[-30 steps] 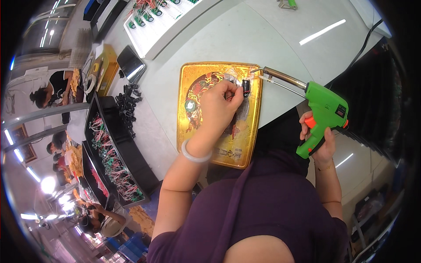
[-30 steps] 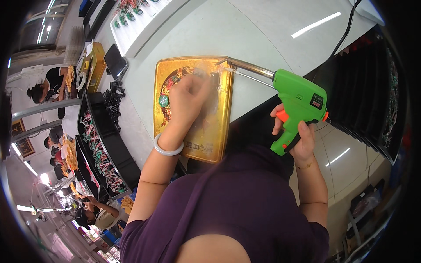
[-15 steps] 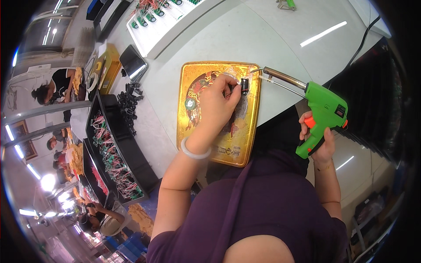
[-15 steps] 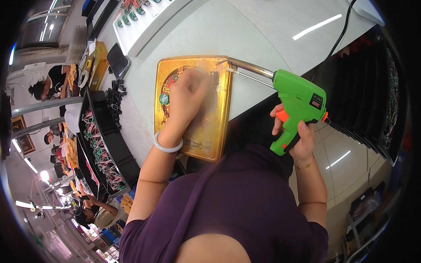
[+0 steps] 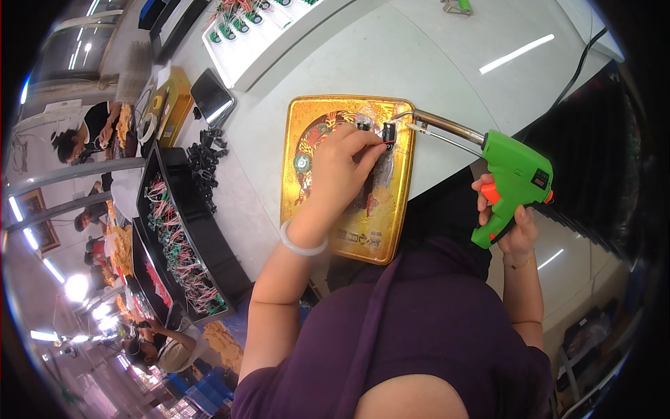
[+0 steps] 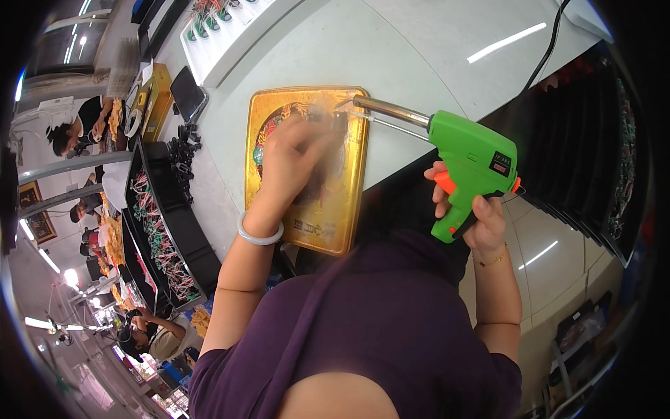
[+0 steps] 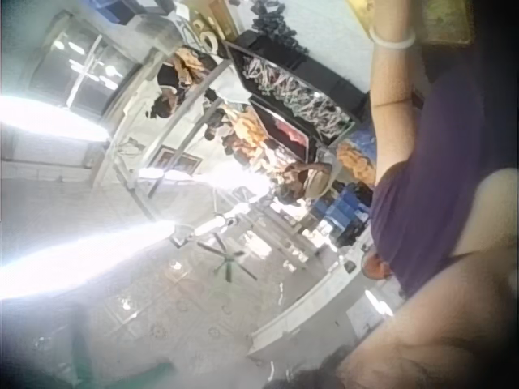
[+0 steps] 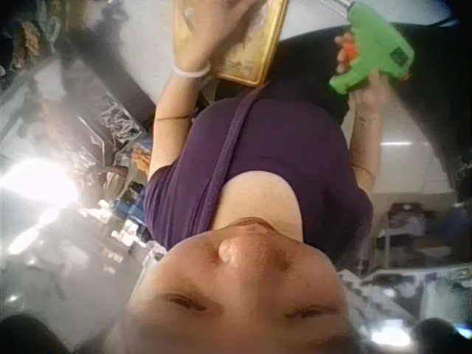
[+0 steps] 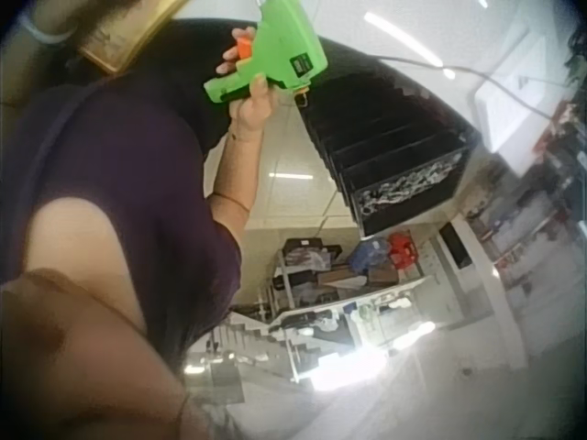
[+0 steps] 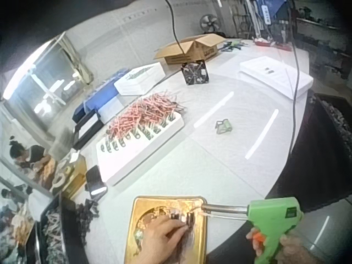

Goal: The person solders wires and small electronic components onto a circuit board using a manual soldering gun.

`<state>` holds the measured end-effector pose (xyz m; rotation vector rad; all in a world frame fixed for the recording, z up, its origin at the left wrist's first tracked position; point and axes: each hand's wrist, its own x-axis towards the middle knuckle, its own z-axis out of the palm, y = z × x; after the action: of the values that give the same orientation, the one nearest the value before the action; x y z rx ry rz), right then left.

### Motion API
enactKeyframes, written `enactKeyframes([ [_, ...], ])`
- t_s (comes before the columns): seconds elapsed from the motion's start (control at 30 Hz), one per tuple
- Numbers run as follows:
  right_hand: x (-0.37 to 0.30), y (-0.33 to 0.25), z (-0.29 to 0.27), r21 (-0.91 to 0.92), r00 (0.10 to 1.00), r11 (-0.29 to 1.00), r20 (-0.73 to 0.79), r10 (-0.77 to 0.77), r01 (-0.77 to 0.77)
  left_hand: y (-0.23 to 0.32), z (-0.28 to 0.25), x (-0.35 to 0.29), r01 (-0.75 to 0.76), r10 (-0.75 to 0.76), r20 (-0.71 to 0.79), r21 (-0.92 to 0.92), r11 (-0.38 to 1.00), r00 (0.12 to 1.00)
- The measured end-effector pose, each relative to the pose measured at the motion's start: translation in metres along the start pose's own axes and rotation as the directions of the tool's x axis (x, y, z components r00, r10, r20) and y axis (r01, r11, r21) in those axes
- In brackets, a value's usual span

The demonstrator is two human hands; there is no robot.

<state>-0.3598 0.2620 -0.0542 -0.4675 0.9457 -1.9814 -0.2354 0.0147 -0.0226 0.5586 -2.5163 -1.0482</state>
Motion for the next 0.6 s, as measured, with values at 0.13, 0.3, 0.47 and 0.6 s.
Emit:
enactKeyframes([
  [0.13, 0.0, -0.003, -0.001, -0.052, 0.999, 0.998, 0.002, -0.033, 0.033, 0.011, -0.002, -0.007, -0.121, 0.182, -0.144, 0.355, 0.927, 0.973],
  [0.3, 0.0, -0.003, -0.008, -0.097, 0.998, 0.995, 0.053, -0.015, 0.02, 0.012, 0.005, -0.016, -0.105, 0.205, -0.177, 0.454, 0.885, 0.962],
  [0.47, 0.002, 0.001, -0.012, -0.074, 1.0, 0.997, 0.031, 0.005, -0.003, 0.004, 0.012, -0.016, -0.072, 0.157, -0.221, 0.351, 0.934, 0.962],
  [0.6, 0.004, 0.005, -0.016, -0.034, 0.999, 0.999, 0.033, 0.019, -0.018, 0.002, 0.013, -0.015, -0.066, 0.147, -0.221, 0.337, 0.939, 0.964],
])
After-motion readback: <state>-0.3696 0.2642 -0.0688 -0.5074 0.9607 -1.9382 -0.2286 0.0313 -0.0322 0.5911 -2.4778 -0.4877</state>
